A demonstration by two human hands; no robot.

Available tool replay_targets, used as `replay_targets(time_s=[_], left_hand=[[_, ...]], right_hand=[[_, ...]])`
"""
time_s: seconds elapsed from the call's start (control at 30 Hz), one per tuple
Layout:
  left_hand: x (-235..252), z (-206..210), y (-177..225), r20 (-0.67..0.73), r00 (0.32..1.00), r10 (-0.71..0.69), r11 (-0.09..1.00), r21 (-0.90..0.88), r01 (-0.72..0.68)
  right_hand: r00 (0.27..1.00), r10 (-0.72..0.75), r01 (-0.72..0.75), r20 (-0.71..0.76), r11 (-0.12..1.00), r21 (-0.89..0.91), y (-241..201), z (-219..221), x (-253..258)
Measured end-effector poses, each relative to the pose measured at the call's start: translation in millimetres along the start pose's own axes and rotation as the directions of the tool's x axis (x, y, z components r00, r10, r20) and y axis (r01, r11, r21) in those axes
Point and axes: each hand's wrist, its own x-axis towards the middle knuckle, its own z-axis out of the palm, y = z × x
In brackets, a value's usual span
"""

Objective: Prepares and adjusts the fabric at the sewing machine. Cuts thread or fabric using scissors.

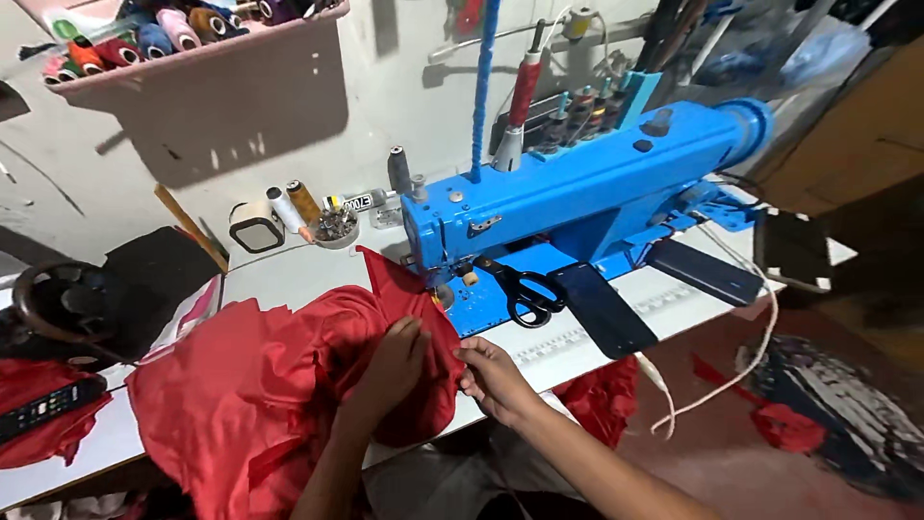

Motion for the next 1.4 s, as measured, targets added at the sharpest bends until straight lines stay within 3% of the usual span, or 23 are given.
replay_targets(time_s=[0.1, 0.2, 0.3, 0.4, 0.5, 0.57, 0.67, 0.8, 0.9, 1.0, 1.07, 1.2, 1.27, 1.33, 1.4], left_hand=[[23.2, 13.6, 6.7, 0.008, 0.981, -0.195, 0.977, 0.083, 0.194], [35.3, 19.9, -5.2, -0.063, 0.97, -0.236, 0.947, 0.207, 0.244], [36.9, 23.5, -18.7, -0.069, 0.96, -0.273, 0.9, 0.333, 0.28], [27.1, 32.8, -10.2, -0.08, 0.97, -0.231, 0.884, 0.4, 0.244], [10.4, 65.7, -24.7, -0.205, 0.975, 0.087, 0.926, 0.377, -0.004], [-0.2, 76.1, -34.4, -0.258, 0.953, 0.159, 0.92, 0.39, -0.048], [-15.3, 72.8, -33.4, -0.229, 0.97, 0.077, 0.909, 0.416, 0.026], [-23.4, 50.1, -15.6, -0.008, 0.987, -0.158, 0.893, 0.425, 0.147], [-19.6, 29.2, 7.1, 0.134, 0.949, -0.284, 0.863, 0.466, 0.193], [-5.4, 34.0, 5.6, 0.011, 0.998, -0.07, 0.923, 0.38, 0.06], [7.7, 42.6, -0.1, -0.091, 0.996, 0.023, 0.967, 0.253, 0.0], [22.4, 62.7, -12.4, -0.233, 0.973, 0.005, 0.987, 0.156, 0.033], [24.1, 67.9, -17.3, -0.305, 0.952, 0.03, 0.986, 0.165, 0.021], [24.3, 66.4, -20.1, -0.304, 0.952, 0.033, 0.985, 0.171, 0.02], [24.4, 62.5, -23.5, -0.257, 0.967, 0.003, 0.983, 0.177, 0.044]], right_hand=[[0.97, -0.244, 0.239, 0.013, 0.937, -0.254, 1.2, -8.0, 0.7], [0.9, -0.426, 0.392, 0.097, 0.69, -0.609, 1.9, -22.8, 1.9], [0.864, -0.464, 0.415, 0.195, 0.438, -0.797, 8.5, -29.2, 1.9], [0.808, -0.523, 0.459, 0.273, 0.265, -0.848, 16.9, -28.4, 1.4], [0.748, -0.578, 0.493, 0.326, 0.156, -0.856, 23.6, -28.9, 2.1], [0.708, -0.614, 0.504, 0.35, 0.092, -0.859, 26.8, -32.3, 3.9], [0.659, -0.639, 0.521, 0.397, 0.007, -0.854, 31.0, -35.2, 4.4], [0.633, -0.626, 0.495, 0.455, -0.124, -0.86, 37.3, -34.4, 1.5], [0.639, -0.601, 0.476, 0.48, -0.181, -0.86, 38.9, -33.6, 0.0], [0.65, -0.582, 0.465, 0.489, -0.204, -0.862, 37.1, -31.9, -0.1], [0.654, -0.576, 0.468, 0.49, -0.201, -0.861, 36.2, -31.6, -0.5], [0.652, -0.57, 0.481, 0.5, -0.198, -0.854, 36.5, -33.2, 0.3], [0.694, -0.515, 0.506, 0.503, -0.148, -0.85, 28.2, -33.7, 2.2], [0.731, -0.464, 0.532, 0.501, -0.074, -0.844, 8.3, -33.5, 10.7], [0.694, -0.49, 0.563, 0.527, -0.087, -0.822, -11.5, -31.5, 27.8]])
